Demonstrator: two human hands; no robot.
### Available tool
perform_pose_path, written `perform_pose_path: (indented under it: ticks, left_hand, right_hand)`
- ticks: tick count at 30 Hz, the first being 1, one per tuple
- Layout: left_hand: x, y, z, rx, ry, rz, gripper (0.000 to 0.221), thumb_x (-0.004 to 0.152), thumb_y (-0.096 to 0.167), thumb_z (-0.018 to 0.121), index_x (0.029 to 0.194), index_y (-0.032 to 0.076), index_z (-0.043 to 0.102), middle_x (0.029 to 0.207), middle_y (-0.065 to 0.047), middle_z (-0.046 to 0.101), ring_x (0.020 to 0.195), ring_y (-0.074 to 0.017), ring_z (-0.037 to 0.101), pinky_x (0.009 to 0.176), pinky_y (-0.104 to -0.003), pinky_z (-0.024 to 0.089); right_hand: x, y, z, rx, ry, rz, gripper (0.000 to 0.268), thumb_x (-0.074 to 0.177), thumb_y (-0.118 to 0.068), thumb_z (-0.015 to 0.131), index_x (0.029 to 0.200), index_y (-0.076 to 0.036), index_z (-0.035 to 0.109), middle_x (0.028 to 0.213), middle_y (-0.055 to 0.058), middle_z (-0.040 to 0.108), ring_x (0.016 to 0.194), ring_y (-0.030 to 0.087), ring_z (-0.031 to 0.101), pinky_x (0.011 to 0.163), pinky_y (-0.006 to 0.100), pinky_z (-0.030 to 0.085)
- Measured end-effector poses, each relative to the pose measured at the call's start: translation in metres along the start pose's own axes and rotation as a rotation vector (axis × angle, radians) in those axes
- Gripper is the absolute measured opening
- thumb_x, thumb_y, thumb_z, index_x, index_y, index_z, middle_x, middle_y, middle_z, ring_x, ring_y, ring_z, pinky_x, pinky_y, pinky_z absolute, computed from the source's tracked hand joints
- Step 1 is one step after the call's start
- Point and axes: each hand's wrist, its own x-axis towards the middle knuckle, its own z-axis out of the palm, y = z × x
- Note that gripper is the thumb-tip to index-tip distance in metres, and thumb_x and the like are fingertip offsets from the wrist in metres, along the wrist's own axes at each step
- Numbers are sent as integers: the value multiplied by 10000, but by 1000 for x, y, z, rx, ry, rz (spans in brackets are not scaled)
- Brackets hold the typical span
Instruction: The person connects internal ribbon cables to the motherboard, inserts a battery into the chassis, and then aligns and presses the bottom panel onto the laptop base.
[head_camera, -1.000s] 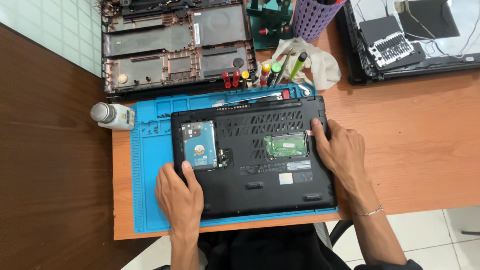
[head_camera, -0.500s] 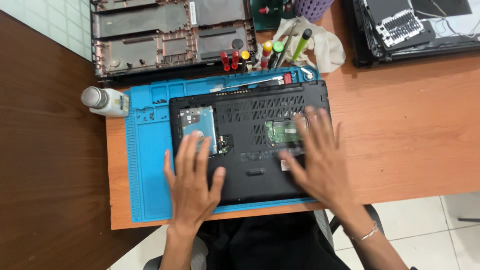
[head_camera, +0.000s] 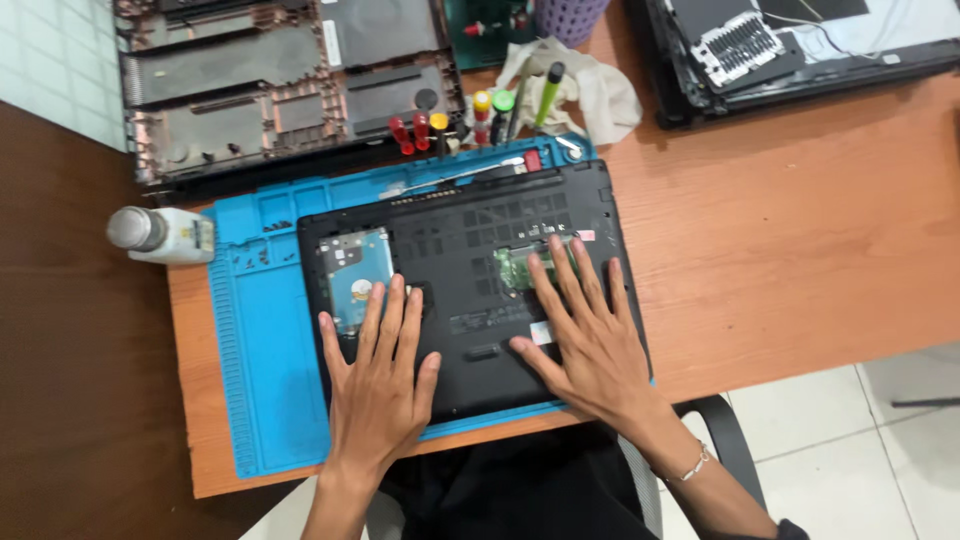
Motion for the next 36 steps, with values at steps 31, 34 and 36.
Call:
perform_pose_path:
  ticks: [31,34,36]
  left_hand:
    - [23,63,31,-102,27,10,865,966,520,490,1544,-81,259,1635,-277,213,1537,-369,167,1217,-554,128]
    - [24,65,32,-72,1,-10,892,946,550,495,1548,-66,263,1637,-260,218,1536,-351,168,1211,-544,131]
    - [25,65,33,-65,2,5,890,956,548,497,1545,-75,258,1633,-277,216,1537,-363,163,1215,-548,130]
  right_hand:
    - [-9,38,1,191,40,178,762,1011,-312,508,1550,134,207,1620,351,218,1532,460,200,1224,492,212]
    - [-8,38,3,159,59,171,758,1001,-297,515,1550,127,210,1629,339,217,1530,452,207,1225,510,196]
    - [-9,41,4,167,59,182,748,1004,-291,507,1554,120,211,1633,329,216,1538,446,208,1237,504,200]
